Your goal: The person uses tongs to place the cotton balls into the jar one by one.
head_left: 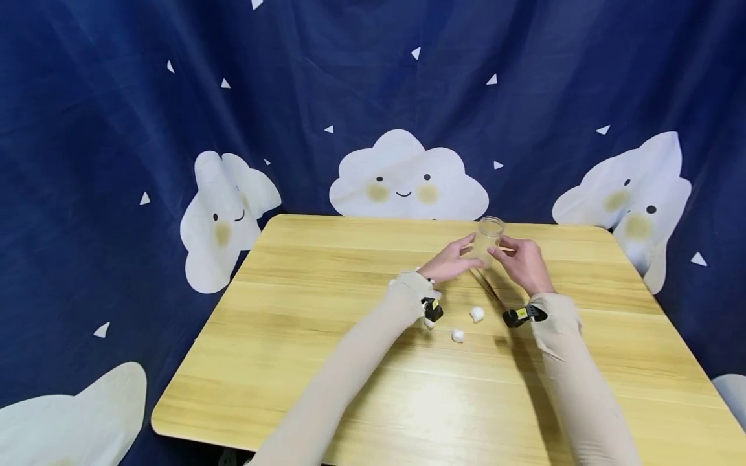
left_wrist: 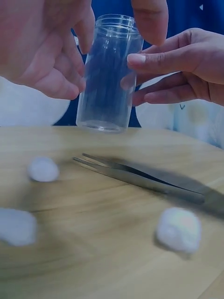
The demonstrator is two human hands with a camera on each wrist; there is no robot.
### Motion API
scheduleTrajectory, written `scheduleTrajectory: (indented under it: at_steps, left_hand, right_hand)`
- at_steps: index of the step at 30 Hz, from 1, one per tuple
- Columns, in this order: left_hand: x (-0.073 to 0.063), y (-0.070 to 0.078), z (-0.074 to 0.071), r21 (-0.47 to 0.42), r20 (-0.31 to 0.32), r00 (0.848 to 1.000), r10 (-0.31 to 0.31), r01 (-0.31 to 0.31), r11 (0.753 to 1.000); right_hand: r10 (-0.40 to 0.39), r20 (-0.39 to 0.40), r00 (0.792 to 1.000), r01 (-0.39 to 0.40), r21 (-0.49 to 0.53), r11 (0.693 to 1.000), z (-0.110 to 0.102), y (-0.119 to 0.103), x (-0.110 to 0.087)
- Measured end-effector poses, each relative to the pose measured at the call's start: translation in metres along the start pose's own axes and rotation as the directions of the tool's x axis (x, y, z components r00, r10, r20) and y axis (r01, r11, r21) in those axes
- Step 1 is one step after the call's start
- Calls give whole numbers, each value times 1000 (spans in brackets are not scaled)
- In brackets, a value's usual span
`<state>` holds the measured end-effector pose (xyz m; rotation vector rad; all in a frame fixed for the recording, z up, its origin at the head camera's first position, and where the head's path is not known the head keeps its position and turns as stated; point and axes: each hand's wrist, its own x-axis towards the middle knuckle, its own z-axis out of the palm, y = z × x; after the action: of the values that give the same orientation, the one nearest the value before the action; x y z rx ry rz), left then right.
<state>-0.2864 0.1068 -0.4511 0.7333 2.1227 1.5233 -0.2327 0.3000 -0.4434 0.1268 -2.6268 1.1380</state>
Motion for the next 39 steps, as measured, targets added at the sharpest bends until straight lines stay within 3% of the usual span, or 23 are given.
scheduleTrajectory:
  at_steps: [9, 22, 29, 39]
  left_hand:
    - [-26, -8, -32, 50, -52, 998, 32, -30, 998]
    - [-77, -25, -81, 33, -116, 993, -36, 40, 999]
    - [-97, -36, -98, 0, -162, 986, -51, 51, 999]
    - [-125, -54, -118, 26, -218, 970, -105, 113, 993]
  right_hand:
    - [-66, 36, 997, 65, 41, 997, 30, -19, 15]
    - [-48, 159, 986, 37, 75, 997, 82, -57, 29]
    - [-73, 200, 977, 52, 105, 993, 104, -76, 32]
    - [-93, 264, 960, 54, 152, 987, 139, -89, 34]
